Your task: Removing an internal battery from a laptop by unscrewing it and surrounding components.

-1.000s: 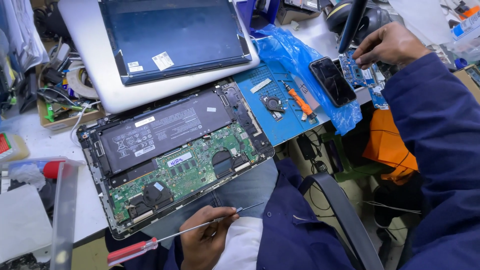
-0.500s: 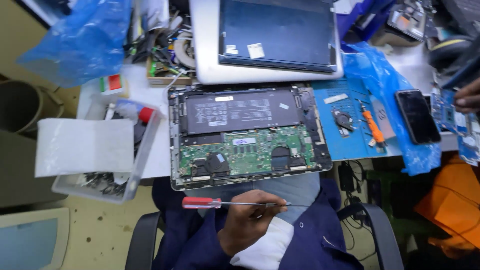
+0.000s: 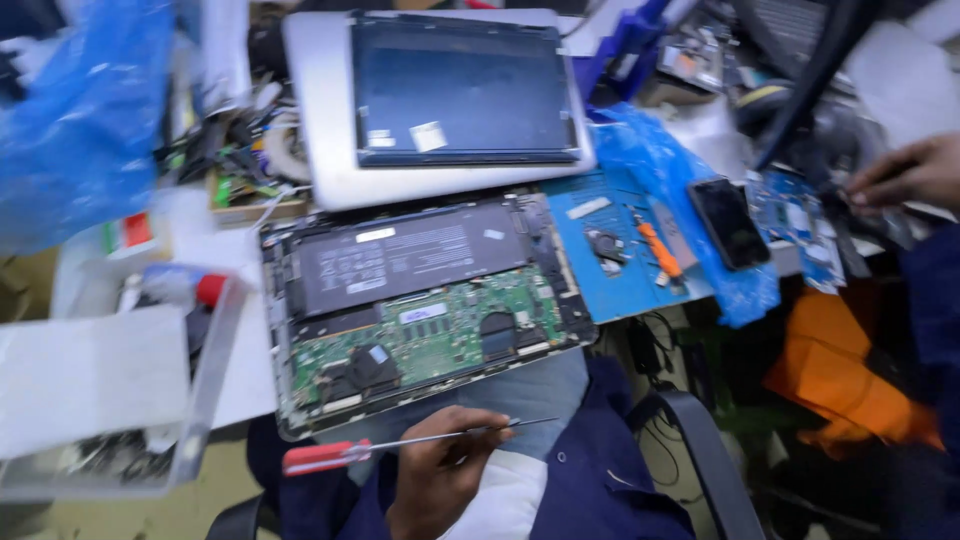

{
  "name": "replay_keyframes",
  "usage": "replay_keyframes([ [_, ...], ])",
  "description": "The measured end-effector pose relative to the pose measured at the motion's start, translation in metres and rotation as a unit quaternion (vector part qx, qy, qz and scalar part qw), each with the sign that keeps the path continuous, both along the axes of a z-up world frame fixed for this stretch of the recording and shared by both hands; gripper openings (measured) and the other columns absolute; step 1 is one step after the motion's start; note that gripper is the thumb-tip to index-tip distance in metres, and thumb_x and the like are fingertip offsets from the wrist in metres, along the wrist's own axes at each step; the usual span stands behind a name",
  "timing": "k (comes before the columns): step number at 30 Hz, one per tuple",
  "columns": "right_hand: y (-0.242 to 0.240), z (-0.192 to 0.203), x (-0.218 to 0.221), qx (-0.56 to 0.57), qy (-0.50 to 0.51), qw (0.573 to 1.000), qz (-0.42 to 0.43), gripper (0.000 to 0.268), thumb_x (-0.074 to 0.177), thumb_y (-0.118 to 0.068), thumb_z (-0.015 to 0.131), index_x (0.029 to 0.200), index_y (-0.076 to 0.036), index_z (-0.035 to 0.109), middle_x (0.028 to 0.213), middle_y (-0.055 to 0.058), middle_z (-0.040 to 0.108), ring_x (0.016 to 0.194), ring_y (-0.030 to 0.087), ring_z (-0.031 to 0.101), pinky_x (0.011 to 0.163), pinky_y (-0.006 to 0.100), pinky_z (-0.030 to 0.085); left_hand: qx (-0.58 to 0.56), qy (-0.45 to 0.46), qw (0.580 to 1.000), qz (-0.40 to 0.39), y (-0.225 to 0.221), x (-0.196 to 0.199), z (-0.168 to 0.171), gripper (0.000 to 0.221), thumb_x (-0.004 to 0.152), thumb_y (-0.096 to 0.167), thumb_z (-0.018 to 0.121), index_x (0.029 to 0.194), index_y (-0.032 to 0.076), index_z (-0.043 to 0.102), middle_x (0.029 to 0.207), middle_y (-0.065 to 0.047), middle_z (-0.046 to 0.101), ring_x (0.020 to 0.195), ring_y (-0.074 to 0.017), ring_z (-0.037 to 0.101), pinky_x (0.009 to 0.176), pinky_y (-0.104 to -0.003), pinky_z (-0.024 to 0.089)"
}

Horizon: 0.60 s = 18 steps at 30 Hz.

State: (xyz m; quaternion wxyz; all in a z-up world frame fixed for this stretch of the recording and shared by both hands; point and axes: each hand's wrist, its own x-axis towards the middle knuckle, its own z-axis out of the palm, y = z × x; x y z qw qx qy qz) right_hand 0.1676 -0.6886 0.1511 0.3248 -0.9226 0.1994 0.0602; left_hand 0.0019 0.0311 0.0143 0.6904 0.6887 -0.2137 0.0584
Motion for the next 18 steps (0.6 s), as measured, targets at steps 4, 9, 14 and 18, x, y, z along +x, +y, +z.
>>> replay_keyframes([
  [4, 0.085, 0.024, -0.057, -0.013, 0.000, 0.996, -0.092, 0.014, 0.096, 0.019, 0.067, 0.109, 0.024, 0.071, 0.100, 0.041, 0.071, 0.092, 0.047, 0.071, 0.090, 0.050, 0.059, 0.030, 0.071, 0.996, 0.044, -0.004, -0.003, -0.021, 0.011, 0.079, 0.008, 0.085, 0.089, 0.010, 0.081, 0.075, -0.001, 0.078, 0.044, -0.0013, 0.036, 0.040, -0.020, 0.028],
  [9, 0.093, 0.047, -0.100, -0.026, -0.031, 0.988, -0.149, 0.015, 0.099, 0.022, 0.061, 0.112, 0.020, 0.069, 0.104, 0.038, 0.070, 0.097, 0.045, 0.070, 0.091, 0.048, 0.059, 0.083, 0.096, 0.990, 0.061, -0.012, -0.005, -0.021, 0.009, 0.078, 0.015, 0.085, 0.084, 0.011, 0.083, 0.056, 0.000, 0.070, 0.038, -0.0021, 0.033, 0.038, -0.023, 0.025],
  [14, 0.057, 0.016, -0.122, 0.013, -0.016, 0.988, -0.154, 0.018, 0.098, 0.025, 0.057, 0.113, 0.023, 0.068, 0.105, 0.042, 0.069, 0.099, 0.050, 0.069, 0.092, 0.053, 0.058, 0.110, 0.132, 0.982, 0.077, -0.013, -0.009, -0.018, 0.009, 0.079, 0.018, 0.084, 0.080, 0.010, 0.082, 0.045, 0.002, 0.060, 0.037, -0.0023, 0.031, 0.039, -0.022, 0.021],
  [18, 0.054, -0.036, -0.156, 0.098, -0.002, 0.986, -0.133, 0.013, 0.098, 0.018, 0.060, 0.102, 0.021, 0.073, 0.091, 0.037, 0.073, 0.081, 0.042, 0.071, 0.079, 0.044, 0.060, 0.139, 0.201, 0.966, 0.088, -0.009, -0.010, -0.020, 0.015, 0.083, 0.024, 0.082, 0.077, 0.010, 0.080, 0.040, 0.002, 0.045, 0.038, -0.0058, 0.028, 0.040, -0.025, 0.021],
])
